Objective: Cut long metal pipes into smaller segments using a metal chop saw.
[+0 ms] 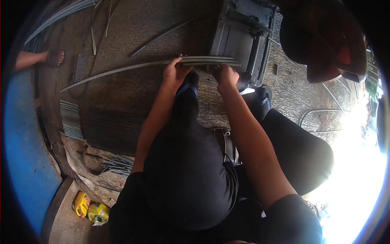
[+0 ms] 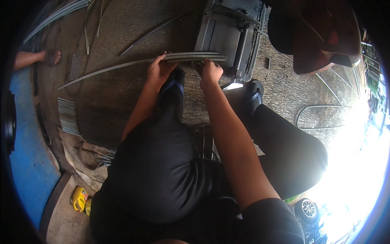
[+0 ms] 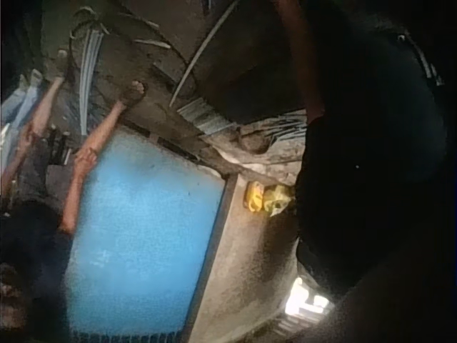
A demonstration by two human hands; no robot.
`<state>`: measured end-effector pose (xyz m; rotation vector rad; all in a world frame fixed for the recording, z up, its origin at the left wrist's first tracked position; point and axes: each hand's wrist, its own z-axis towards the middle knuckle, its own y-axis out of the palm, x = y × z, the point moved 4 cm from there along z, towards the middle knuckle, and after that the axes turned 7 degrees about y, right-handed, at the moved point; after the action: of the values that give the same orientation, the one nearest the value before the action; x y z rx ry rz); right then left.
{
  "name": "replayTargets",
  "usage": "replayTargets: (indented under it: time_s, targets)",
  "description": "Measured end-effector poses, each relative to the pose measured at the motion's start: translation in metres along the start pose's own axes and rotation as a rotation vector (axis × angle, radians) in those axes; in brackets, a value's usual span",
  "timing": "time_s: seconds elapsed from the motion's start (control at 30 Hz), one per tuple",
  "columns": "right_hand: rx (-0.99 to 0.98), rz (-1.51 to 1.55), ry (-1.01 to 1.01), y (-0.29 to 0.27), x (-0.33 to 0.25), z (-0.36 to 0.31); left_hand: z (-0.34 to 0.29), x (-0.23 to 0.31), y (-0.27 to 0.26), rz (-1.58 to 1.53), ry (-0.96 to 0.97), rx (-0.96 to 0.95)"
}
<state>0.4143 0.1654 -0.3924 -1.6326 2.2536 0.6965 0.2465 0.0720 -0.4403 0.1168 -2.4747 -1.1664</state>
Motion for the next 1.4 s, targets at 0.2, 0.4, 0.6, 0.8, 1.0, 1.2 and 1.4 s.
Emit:
replayTargets:
  time_s: [0.2, 0.4, 0.6, 0.8, 1.0, 1.2, 1.4]
  targets:
    - [0.122, -0.154, 0.055, 0.008, -0.006, 0.010, -0.004, 0.001, 0.004, -0.004, 0.009, -0.021]
    - [0.187, -0.017, 0.083, 0.011, -0.004, 0.011, -0.009, 0.010, 0.004, 0.194, 0.396, 0.235]
    - [0.223, -0.110, 0.054, 0.010, -0.006, 0.009, -0.015, 0.028, -0.017, 0.060, 0.481, 0.402]
    - [0.187, -0.138, 0.071, 0.010, -0.005, 0.012, 0.003, 0.035, -0.028, -0.096, 0.313, 0.081]
    - [0.203, -0.164, 0.053, 0.006, -0.007, 0.014, 0.007, 0.041, -0.041, -0.314, 0.255, -0.183]
    - [0.046, -0.335, 0.015, 0.000, -0.006, 0.043, -0.027, 0.057, -0.054, 0.327, 0.491, 0.305]
    - [0.032, -0.423, 0.109, -0.010, -0.008, 0.066, -0.102, 0.122, -0.079, 0.465, 0.810, 0.596]
